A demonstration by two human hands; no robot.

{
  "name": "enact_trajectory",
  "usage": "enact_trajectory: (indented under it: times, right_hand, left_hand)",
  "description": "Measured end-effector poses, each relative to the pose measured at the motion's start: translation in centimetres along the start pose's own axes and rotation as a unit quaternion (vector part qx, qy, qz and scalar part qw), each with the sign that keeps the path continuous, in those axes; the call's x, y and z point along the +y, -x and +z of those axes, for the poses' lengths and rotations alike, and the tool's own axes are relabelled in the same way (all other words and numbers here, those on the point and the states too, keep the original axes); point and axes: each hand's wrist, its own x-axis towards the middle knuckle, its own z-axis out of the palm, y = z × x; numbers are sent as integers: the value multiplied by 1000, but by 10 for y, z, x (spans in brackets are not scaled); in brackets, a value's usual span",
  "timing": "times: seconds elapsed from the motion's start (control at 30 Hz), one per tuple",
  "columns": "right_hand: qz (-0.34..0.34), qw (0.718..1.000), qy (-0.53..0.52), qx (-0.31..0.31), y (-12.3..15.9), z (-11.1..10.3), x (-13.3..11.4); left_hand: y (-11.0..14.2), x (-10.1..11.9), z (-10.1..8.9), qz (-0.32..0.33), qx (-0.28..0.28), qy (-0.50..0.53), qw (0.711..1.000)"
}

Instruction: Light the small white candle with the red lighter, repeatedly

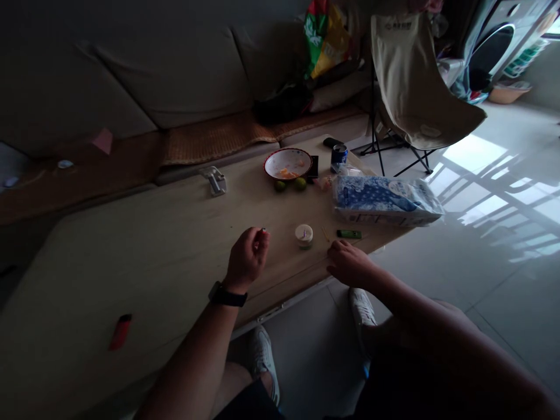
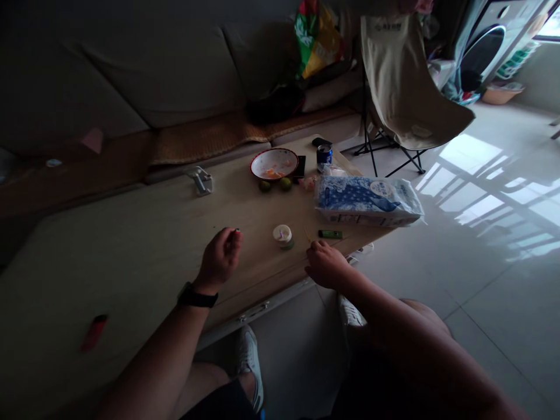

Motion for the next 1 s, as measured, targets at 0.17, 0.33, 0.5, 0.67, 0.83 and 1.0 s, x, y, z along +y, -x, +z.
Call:
enact_trajectory:
  times: [0.17, 0.33, 0.5, 0.67, 0.83, 1.0]
  right_hand:
    - [-4, 1000, 4, -1, 0, 0, 1]
    - [-1, 1000, -3, -4, 1, -2, 0]
    - [13, 1000, -7, -20, 1, -4, -2]
    - [7, 1000, -8, -21, 1, -5, -2]
    - [4, 1000, -5, -14, 1, -3, -1]
    - [10, 1000, -4, -16, 1, -2, -1]
  left_hand:
    - [-8, 13, 9, 66, 3, -85, 994]
    - [-15, 24, 21, 96, -12, -119, 988]
    - [-18, 32, 29, 122, -38, -120, 985]
    - [-19, 36, 33, 132, -49, -126, 982]
    - [-20, 35, 37, 132, -42, -140, 980]
    - [-22, 35, 39, 142, -46, -163, 975]
